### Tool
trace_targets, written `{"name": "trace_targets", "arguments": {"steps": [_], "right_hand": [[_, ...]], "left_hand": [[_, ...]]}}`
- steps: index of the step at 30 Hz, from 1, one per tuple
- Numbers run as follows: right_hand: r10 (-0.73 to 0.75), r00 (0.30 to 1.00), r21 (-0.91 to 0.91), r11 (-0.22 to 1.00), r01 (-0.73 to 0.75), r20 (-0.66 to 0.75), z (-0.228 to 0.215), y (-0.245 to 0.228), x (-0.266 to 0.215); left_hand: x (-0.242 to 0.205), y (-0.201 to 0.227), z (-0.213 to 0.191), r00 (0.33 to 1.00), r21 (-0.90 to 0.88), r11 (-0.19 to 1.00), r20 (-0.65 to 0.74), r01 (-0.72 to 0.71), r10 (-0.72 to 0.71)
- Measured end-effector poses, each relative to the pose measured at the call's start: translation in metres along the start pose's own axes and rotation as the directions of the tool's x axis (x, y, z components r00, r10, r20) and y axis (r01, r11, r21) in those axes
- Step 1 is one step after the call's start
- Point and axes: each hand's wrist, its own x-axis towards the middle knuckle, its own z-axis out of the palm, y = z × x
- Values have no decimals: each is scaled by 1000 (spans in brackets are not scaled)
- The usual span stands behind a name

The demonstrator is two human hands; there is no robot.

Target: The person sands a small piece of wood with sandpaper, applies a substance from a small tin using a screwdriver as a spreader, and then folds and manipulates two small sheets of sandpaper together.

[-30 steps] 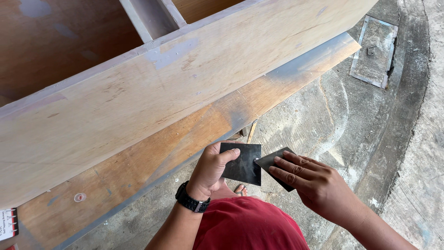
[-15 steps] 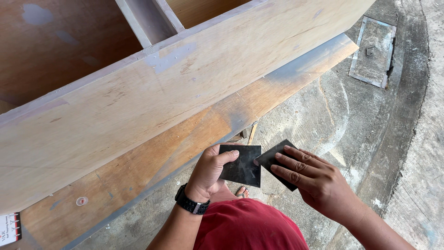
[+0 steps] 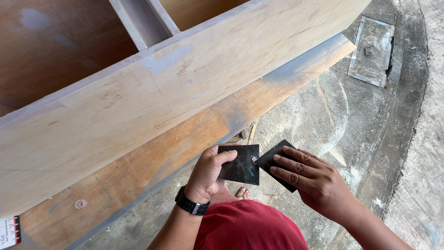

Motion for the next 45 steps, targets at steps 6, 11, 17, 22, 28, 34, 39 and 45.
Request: {"name": "trace_targets", "arguments": {"steps": [6, 11, 17, 22, 28, 34, 39, 45], "right_hand": [[16, 1000, 1, 1000, -16, 0, 0, 4, -2], [18, 1000, -8, 1000, -18, -10, 6, 10, -6], [50, 996, 29, 998, -48, -77, 11, 8, -7], [68, 988, 29, 997, -65, -140, 34, 6, -16], [133, 977, 74, 990, -123, -164, 46, 16, -26], [108, 987, 10, 994, -107, -123, 37, 33, -32], [803, 582, 983, -23, -181, 127, 56, 50, -51], [762, 631, 986, -169, -18, 142, 88, 71, -33]], "left_hand": [[2, -1, 5, 1000, 12, 1000, 23, -1, 1], [7, -2, 4, 1000, -6, 1000, 22, 3, -3], [2, 5, 17, 1000, -96, 995, -13, -4, 3], [10, -5, 14, 1000, -175, 984, -7, -18, 17], [2, 1, 24, 999, -232, 973, -50, -6, -6], [15, -11, 13, 1000, -253, 967, 2, -20, 21], [25, -14, 1, 984, -321, 944, 129, -79, 126], [12, -20, 36, 998, -352, 935, 30, -41, 56]]}}
